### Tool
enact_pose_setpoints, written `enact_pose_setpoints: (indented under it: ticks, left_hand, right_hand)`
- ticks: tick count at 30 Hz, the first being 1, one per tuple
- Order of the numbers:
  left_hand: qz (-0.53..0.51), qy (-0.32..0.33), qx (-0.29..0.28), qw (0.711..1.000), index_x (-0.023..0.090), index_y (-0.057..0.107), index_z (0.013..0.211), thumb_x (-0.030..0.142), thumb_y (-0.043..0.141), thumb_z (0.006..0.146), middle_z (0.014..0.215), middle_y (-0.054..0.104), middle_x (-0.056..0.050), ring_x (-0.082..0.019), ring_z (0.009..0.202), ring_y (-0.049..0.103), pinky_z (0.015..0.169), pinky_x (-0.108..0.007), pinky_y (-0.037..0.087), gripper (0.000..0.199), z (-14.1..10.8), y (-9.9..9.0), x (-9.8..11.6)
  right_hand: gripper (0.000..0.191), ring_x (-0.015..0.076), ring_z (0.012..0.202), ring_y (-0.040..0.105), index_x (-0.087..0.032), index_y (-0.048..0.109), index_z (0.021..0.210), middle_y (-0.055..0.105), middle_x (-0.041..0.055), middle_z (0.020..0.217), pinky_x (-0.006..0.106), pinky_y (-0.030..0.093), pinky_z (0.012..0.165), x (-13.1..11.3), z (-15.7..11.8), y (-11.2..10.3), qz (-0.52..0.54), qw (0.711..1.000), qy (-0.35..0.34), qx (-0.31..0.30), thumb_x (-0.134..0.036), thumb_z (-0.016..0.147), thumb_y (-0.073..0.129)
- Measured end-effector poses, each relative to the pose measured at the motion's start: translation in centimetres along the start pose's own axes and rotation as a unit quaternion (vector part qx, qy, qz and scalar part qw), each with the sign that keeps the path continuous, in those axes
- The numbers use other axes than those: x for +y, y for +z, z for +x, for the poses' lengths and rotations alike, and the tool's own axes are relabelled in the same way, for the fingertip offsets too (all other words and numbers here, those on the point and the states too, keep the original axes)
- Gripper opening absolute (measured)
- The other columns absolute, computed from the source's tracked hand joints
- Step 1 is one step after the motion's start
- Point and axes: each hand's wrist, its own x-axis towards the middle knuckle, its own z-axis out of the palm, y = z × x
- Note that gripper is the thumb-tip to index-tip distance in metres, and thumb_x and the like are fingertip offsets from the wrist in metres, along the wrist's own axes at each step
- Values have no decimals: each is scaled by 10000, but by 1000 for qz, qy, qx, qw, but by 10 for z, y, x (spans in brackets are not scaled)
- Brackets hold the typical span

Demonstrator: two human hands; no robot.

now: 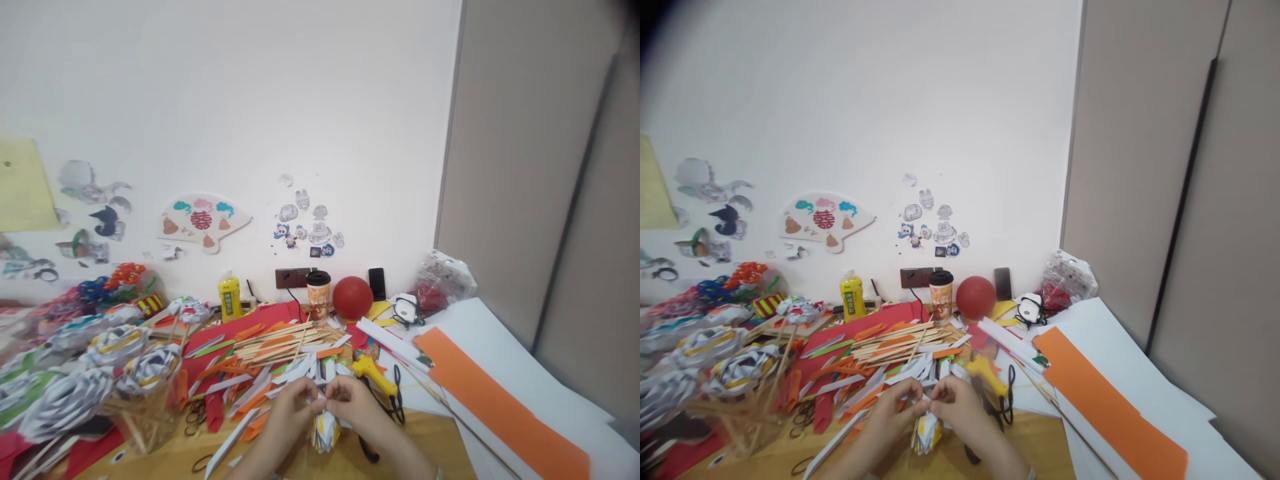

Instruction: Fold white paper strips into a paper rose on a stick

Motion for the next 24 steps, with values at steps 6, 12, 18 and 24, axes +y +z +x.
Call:
enact_pose_setpoints:
  ticks: [6, 12, 18, 24]
  left_hand:
    - [-32, 19, -17, 999, 167, 564, 639, 273, 619, 680, 660, 587, 0, -164, 678, 531, 644, -245, 409, 126, 1, -2, -3]
    - [-83, -14, -64, 994, 162, 572, 666, 219, 635, 661, 671, 574, 4, -151, 682, 517, 654, -228, 399, 85, 3, -4, -9]
    - [-89, -11, -79, 993, 161, 550, 671, 240, 611, 675, 676, 567, 15, -148, 682, 508, 646, -225, 396, 101, 1, -1, -12]
    - [-40, -3, -79, 996, 160, 555, 657, 205, 594, 666, 652, 575, 24, -141, 652, 508, 611, -217, 387, 60, 0, 0, -11]
  right_hand:
    - [78, 108, 592, 495, -152, 541, 677, 537, -27, 623, 207, 372, 549, 0, 0, -1, -33, 999, 1, 12, -169, 633, 603]
    - [72, 106, 604, 503, -155, 555, 708, 551, -24, 650, 197, 378, 551, 2, 0, -3, -41, 999, -8, -6, -163, 644, 589]
    - [68, 98, 597, 480, -157, 549, 716, 526, -31, 648, 189, 364, 535, -9, -5, -6, -48, 998, 3, -37, -184, 666, 587]
    - [72, 92, 577, 474, -154, 538, 669, 523, -38, 635, 188, 363, 537, -7, -5, -6, -92, 995, -16, -19, -166, 651, 607]
